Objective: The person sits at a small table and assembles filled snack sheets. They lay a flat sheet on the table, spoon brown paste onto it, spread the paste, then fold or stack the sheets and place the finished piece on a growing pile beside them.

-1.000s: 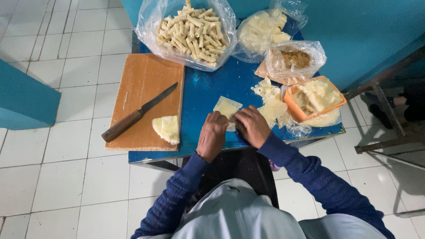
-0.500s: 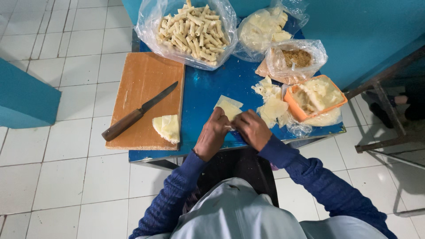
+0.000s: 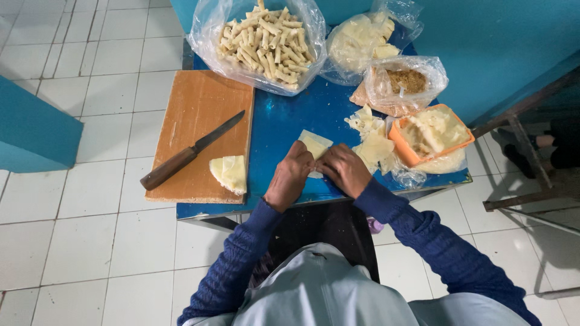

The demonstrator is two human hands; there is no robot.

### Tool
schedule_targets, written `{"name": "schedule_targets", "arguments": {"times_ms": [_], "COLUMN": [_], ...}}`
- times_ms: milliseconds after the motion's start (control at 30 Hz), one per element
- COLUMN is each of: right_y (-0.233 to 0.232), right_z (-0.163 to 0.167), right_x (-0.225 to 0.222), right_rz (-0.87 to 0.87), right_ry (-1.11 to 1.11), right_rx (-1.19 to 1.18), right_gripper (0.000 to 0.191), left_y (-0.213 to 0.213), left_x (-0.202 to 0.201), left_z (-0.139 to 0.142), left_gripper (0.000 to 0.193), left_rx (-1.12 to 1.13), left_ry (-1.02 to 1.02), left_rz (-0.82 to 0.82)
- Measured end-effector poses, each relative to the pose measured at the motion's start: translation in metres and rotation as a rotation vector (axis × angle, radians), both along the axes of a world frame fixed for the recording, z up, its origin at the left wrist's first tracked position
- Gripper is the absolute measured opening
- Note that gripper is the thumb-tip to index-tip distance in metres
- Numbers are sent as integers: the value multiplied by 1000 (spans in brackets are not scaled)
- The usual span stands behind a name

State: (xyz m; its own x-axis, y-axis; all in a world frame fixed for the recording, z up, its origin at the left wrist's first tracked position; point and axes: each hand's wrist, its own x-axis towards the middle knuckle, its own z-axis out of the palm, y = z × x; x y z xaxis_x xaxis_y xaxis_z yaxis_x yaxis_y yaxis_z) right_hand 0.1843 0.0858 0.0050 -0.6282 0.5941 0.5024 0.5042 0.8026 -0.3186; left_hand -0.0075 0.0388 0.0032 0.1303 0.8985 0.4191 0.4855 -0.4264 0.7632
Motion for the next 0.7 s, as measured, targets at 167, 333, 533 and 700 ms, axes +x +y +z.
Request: {"name": "schedule_targets", "arguments": {"times_ms": [167, 333, 533, 700], "right_y": [-7, -16, -22, -34], "right_z": [-3, -3, -3, -8], "right_x": [-2, -2, -2, -6], "right_rz": [-52, -37, -145, -249], "right_ry": [42, -12, -201, -270], "right_rx": [34, 127, 319, 305], "right_gripper": [12, 13, 26, 38], "left_y": [4, 4, -18, -35], "left_x": [-1, -1, 1, 7], "left_z": [-2, -5, 5, 9], "left_gripper": [7, 2, 23, 35], "left_rx": [110, 139, 87, 78], "left_ry": [32, 59, -21, -38], "left_rz": [18, 31, 91, 175]}}
